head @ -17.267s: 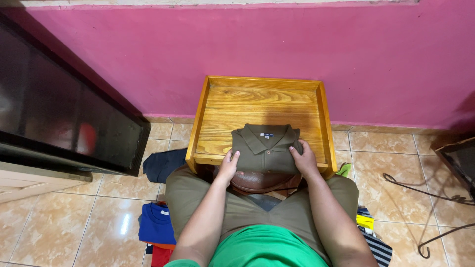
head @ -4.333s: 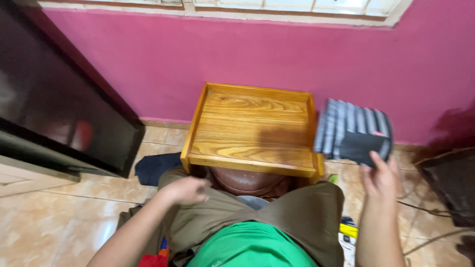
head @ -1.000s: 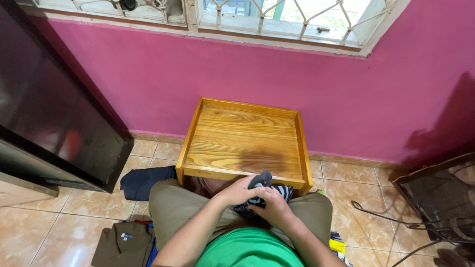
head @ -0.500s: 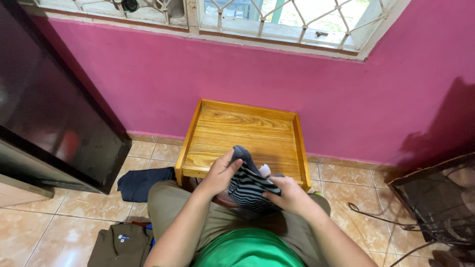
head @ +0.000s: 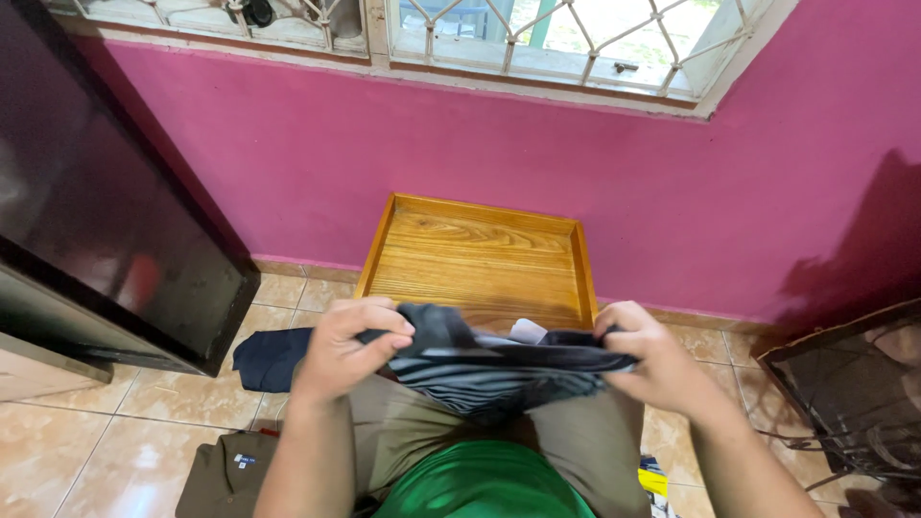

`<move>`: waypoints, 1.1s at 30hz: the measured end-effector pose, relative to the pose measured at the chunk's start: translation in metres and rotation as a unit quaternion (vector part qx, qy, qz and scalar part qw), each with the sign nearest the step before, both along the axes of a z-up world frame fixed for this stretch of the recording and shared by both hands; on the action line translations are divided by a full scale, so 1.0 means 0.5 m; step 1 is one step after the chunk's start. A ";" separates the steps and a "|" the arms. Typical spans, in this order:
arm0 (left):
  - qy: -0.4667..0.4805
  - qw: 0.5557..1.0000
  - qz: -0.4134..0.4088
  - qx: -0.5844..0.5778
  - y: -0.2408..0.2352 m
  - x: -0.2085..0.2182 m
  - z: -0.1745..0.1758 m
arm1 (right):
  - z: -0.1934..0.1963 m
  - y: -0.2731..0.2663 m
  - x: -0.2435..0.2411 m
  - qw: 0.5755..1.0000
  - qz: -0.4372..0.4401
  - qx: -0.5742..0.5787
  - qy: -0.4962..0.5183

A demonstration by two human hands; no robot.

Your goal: The person is folding various shirts on a small wooden table and stacking them.

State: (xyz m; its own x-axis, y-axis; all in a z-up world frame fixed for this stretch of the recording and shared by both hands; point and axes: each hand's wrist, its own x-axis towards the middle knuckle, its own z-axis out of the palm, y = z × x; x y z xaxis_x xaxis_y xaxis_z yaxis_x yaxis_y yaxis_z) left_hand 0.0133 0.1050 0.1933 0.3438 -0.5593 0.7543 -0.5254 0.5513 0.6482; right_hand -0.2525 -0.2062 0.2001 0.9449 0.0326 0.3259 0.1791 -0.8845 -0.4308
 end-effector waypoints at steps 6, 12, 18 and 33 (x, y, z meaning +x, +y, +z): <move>-0.043 0.997 0.057 0.011 0.022 -0.012 0.077 | 0.000 0.000 -0.023 0.976 0.019 0.217 0.011; -0.064 0.980 0.126 0.137 0.019 -0.024 0.095 | -0.131 -0.045 -0.029 0.944 -0.020 0.224 0.240; -0.143 0.928 0.155 0.308 -0.005 0.008 0.119 | -0.077 -0.108 -0.043 0.958 -0.093 0.080 0.258; -0.207 0.876 0.339 0.273 -0.060 0.101 0.210 | 0.186 -0.416 -0.218 0.929 -0.309 -0.122 -0.162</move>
State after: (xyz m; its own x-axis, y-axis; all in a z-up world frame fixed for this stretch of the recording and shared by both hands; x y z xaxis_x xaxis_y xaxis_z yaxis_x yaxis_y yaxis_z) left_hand 0.0638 0.0748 0.2984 0.4978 -0.6479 0.5765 -0.8639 -0.3122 0.3952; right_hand -0.3616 -0.4140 0.2932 0.6611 -0.3742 0.6504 -0.3106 -0.9255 -0.2167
